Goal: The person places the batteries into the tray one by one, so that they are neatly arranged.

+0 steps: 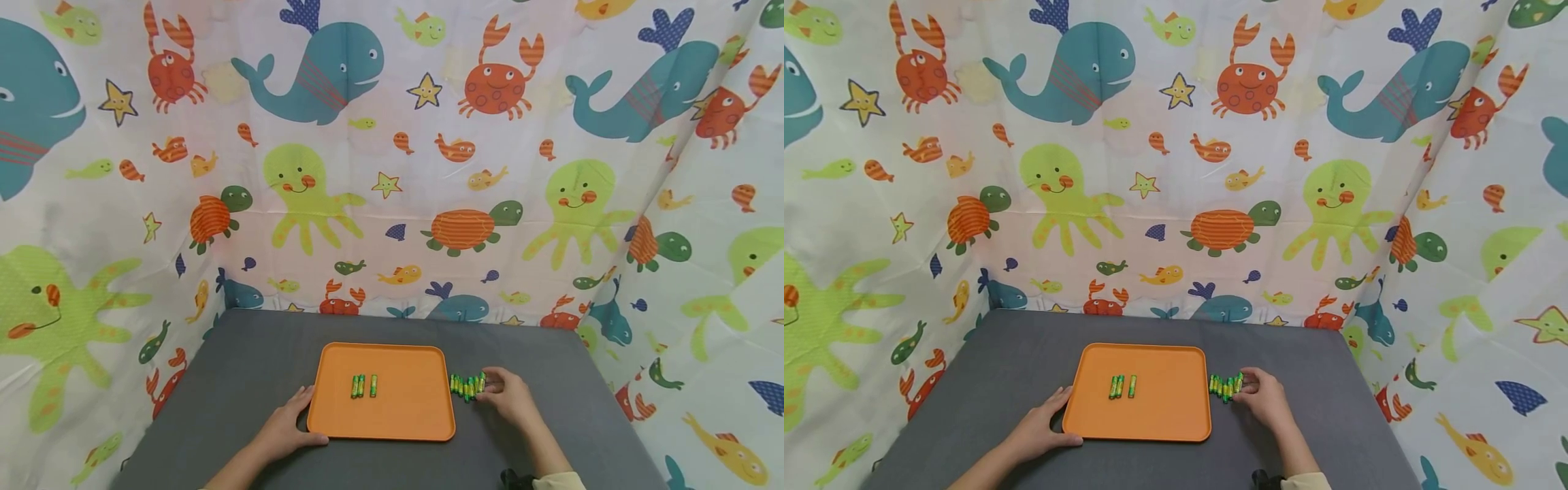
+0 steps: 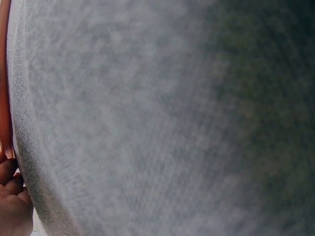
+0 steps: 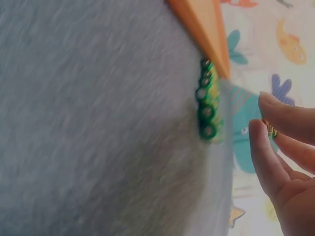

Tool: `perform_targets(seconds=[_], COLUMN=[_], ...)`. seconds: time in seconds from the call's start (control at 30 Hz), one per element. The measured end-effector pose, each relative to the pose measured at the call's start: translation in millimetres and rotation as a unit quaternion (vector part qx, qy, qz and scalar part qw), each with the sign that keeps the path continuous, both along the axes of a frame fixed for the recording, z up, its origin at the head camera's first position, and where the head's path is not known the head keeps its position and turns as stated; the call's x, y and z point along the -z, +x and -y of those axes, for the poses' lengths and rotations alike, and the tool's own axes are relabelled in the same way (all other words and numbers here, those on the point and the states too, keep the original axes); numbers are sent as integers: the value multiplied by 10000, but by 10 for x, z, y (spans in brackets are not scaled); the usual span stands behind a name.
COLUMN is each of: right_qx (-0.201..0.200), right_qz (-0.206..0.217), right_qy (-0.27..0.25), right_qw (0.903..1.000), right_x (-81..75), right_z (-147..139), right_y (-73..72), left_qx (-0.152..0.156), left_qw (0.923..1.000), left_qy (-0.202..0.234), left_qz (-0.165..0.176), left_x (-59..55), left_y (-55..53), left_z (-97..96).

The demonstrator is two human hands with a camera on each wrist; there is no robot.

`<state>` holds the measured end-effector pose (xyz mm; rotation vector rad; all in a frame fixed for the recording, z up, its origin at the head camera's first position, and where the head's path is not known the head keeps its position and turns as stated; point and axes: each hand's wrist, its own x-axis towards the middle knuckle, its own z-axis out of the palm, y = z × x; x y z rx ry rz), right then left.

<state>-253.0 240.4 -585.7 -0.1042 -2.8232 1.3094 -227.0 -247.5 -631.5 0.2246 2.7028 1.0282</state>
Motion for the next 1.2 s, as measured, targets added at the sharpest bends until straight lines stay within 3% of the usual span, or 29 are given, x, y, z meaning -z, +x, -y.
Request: perform_targets(seconds=[0.53,1.2], right_qx=[-305,-1351], right_qz=[-158,-34], right_qy=[-266,-690], right_qw=[9991,9884], right_x=[-262,-241], right_z=[489,1118], right_y=[-74,-128], left_qx=[-75,-105], left_qw=[9999,9999], left_qy=[0,37], left_qz=[88,67], left_x=[13,23], left_y=[-29,-17], left_z=[0,-13])
